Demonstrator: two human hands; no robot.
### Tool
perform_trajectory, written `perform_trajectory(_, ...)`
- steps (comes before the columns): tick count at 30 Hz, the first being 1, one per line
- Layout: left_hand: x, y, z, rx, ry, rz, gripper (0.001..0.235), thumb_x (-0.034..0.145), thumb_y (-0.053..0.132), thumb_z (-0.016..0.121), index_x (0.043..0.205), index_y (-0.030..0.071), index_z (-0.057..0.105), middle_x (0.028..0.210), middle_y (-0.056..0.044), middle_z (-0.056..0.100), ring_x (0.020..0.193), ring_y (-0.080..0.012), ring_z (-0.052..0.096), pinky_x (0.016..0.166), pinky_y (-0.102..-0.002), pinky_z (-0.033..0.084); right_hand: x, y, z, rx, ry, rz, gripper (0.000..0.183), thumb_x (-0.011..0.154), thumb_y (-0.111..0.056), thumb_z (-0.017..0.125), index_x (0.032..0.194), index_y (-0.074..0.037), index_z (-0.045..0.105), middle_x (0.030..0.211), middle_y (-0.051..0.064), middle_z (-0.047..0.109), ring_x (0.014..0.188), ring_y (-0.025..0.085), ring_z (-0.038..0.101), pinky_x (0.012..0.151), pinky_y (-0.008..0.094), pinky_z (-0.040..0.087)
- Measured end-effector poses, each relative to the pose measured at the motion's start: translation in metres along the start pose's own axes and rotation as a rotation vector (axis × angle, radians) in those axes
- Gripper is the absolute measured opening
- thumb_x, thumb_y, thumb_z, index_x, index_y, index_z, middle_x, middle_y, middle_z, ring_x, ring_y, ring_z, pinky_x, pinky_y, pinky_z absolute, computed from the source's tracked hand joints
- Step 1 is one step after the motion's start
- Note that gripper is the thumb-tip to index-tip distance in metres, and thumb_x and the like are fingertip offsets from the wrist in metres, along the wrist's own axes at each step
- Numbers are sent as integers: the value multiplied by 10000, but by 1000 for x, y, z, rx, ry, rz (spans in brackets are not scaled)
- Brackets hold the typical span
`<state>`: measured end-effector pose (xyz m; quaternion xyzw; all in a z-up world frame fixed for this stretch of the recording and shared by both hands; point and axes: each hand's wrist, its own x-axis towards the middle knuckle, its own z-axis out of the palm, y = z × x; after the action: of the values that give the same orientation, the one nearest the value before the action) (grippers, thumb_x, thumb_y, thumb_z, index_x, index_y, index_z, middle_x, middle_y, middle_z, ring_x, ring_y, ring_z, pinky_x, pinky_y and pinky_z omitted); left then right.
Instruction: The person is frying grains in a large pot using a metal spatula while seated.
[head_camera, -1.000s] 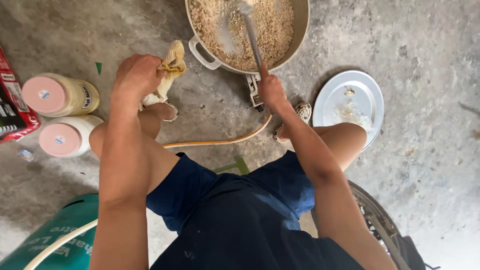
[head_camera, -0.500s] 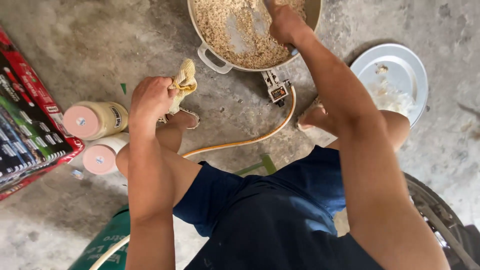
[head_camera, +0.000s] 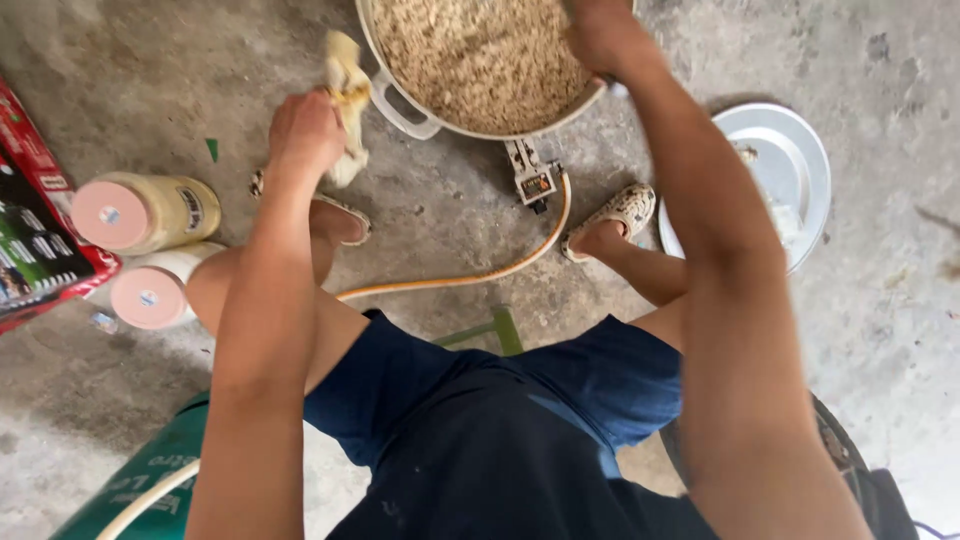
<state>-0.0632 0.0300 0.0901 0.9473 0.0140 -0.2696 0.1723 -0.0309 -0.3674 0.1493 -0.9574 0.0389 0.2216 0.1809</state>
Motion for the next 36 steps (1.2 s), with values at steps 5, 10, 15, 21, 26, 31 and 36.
perform_trajectory(5, 61, -21, 81, -884, 24, -193, 334, 1004, 233, 562, 1279, 43, 550, 1274, -167, 647, 1052, -305, 727, 849, -461, 629, -7, 2, 57, -371, -94, -301, 640, 1007, 38, 441, 1610, 94, 234, 851, 284, 670, 736, 373, 689, 618, 478, 598)
perform_trajectory(10, 75, -17, 132, -1379, -200, -200, 354, 1054, 249, 535, 1342, 43, 549, 1302, -203, 683, 1123, -361, 742, 954, -507, 594, -118, 55, -22, -481, -214, -219, 736, 977, -75, 549, 1643, -126, 240, 889, 247, 685, 813, 390, 699, 706, 518, 568)
perform_trajectory(15, 90, -10, 167, -1712, -57, -392, 379, 1016, 278, 622, 1333, 71, 604, 1226, -157, 688, 1056, -311, 695, 926, -541, 601, -200, 67, -63, -433, -124, -139, 693, 1011, -219, 580, 1641, -155, 298, 931, 245, 688, 848, 414, 687, 717, 535, 559)
perform_trajectory(21, 117, -8, 192, -1733, 141, -295, 310, 990, 350, 650, 1228, 152, 641, 1153, -36, 739, 972, -211, 712, 833, -475, 591, -224, 79, 0, -329, -445, 61, 693, 1009, -277, 527, 1637, -227, 239, 924, 222, 715, 871, 385, 724, 801, 505, 580)
perform_trajectory(26, 75, 27, 167, -1698, 190, -465, 270, 1005, 326, 652, 1223, 172, 690, 1125, 35, 738, 974, -129, 669, 819, -374, 573, -210, 16, 24, -178, -312, -41, 1116, 860, -483, 760, 1570, 117, 142, 900, 274, 704, 897, 395, 714, 863, 452, 573)
perform_trajectory(31, 72, 19, 211, -1831, 205, -315, 230, 1049, 314, 605, 1204, 149, 646, 1068, -2, 721, 899, -138, 669, 720, -323, 556, -180, -1, 46, -368, -315, -81, 1269, 668, -314, 841, 1546, 180, 69, 897, 262, 689, 836, 410, 720, 813, 409, 610)
perform_trajectory(36, 37, 1, 239, -1947, 189, -157, 252, 1061, 286, 595, 1225, 101, 642, 1111, -20, 710, 952, -140, 675, 736, -327, 569, -232, 24, 76, -200, -225, -52, 800, 984, -184, 585, 1584, 84, 129, 927, 276, 688, 840, 427, 716, 744, 521, 589)
